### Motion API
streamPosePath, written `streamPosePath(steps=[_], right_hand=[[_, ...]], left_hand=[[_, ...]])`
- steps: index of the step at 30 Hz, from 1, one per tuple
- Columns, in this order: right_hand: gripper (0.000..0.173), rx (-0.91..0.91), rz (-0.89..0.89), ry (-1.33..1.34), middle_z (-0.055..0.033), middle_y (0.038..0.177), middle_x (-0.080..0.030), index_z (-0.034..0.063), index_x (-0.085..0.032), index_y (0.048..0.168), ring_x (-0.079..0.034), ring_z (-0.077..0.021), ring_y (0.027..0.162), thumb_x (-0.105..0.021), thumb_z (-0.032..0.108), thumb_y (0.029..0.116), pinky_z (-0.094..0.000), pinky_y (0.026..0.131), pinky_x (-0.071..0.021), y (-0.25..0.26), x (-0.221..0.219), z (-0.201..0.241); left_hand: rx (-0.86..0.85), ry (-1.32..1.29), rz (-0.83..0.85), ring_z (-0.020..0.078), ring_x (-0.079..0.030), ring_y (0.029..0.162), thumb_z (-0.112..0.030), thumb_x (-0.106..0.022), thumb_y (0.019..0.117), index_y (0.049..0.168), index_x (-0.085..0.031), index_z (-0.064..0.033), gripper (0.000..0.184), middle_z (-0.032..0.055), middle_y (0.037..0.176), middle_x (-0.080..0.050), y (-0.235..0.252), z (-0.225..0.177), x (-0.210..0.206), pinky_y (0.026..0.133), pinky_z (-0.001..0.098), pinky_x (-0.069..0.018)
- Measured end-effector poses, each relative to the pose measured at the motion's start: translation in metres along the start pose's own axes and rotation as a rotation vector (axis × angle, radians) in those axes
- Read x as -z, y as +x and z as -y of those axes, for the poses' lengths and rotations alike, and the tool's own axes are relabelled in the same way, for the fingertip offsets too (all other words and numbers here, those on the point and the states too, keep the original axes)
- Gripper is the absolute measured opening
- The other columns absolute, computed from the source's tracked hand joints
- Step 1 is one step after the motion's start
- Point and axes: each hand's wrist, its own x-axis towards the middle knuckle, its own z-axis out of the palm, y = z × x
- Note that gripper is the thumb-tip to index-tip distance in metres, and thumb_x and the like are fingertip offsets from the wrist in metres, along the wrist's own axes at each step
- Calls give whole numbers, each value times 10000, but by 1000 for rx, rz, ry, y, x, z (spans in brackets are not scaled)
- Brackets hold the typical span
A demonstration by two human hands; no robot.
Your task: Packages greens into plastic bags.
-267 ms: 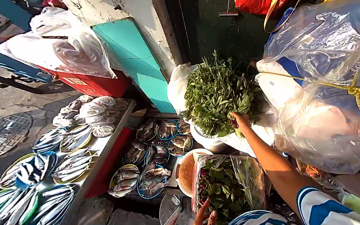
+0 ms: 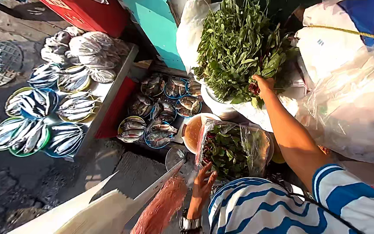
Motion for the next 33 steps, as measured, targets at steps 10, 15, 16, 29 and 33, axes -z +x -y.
streamPosePath(steps=[10, 15, 16, 29, 33], right_hand=[[974, -130, 249, -129, -179, 1427, -539, 71, -321, 1546, -606, -309, 1221, -836, 477, 827, -471, 937, -569, -10, 51, -8], [842, -43, 215, -102, -203, 1465, -482, 4, -315, 1526, -625, -288, 1197, -782, 340, 912, -399, 933, -587, -23, 78, -15], [769, 12, 199, -145, -212, 1422, -507, -18, -361, 1497, -647, -275, 1133, -751, 336, 936, -380, 907, -588, -27, 86, -16], [401, 251, 1137, -1240, -264, 1342, -608, -24, -568, 1360, -593, -419, 1262, -587, 200, 1029, -598, 1045, -470, -194, 23, -211], [329, 333, 1141, -1248, -258, 1306, -630, -18, -608, 1304, -613, -428, 1223, -571, 134, 1015, -614, 1003, -485, -198, 25, -209]], left_hand=[[297, -24, 18, 277, -677, 1081, -256, -601, 1024, 1443, -510, 20, 510, 228, 1354, -600, 11, 74, -24, 899, 440, -574], [314, -79, -154, 271, -696, 1006, -146, -535, 1054, 1335, -569, 67, 354, 242, 1239, -638, 17, 88, -34, 870, 424, -588], [284, -128, -217, 259, -698, 983, -115, -512, 1055, 1302, -578, 87, 325, 241, 1200, -647, 19, 89, -37, 858, 406, -592], [398, 369, -575, 425, -595, 1214, -361, -735, 944, 1253, -611, 81, 553, 318, 1314, -572, 95, 84, -56, 1044, 541, -472], [287, 277, -608, 422, -613, 1139, -203, -727, 946, 1173, -631, 93, 385, 322, 1221, -603, 97, 105, -55, 1005, 520, -494]])
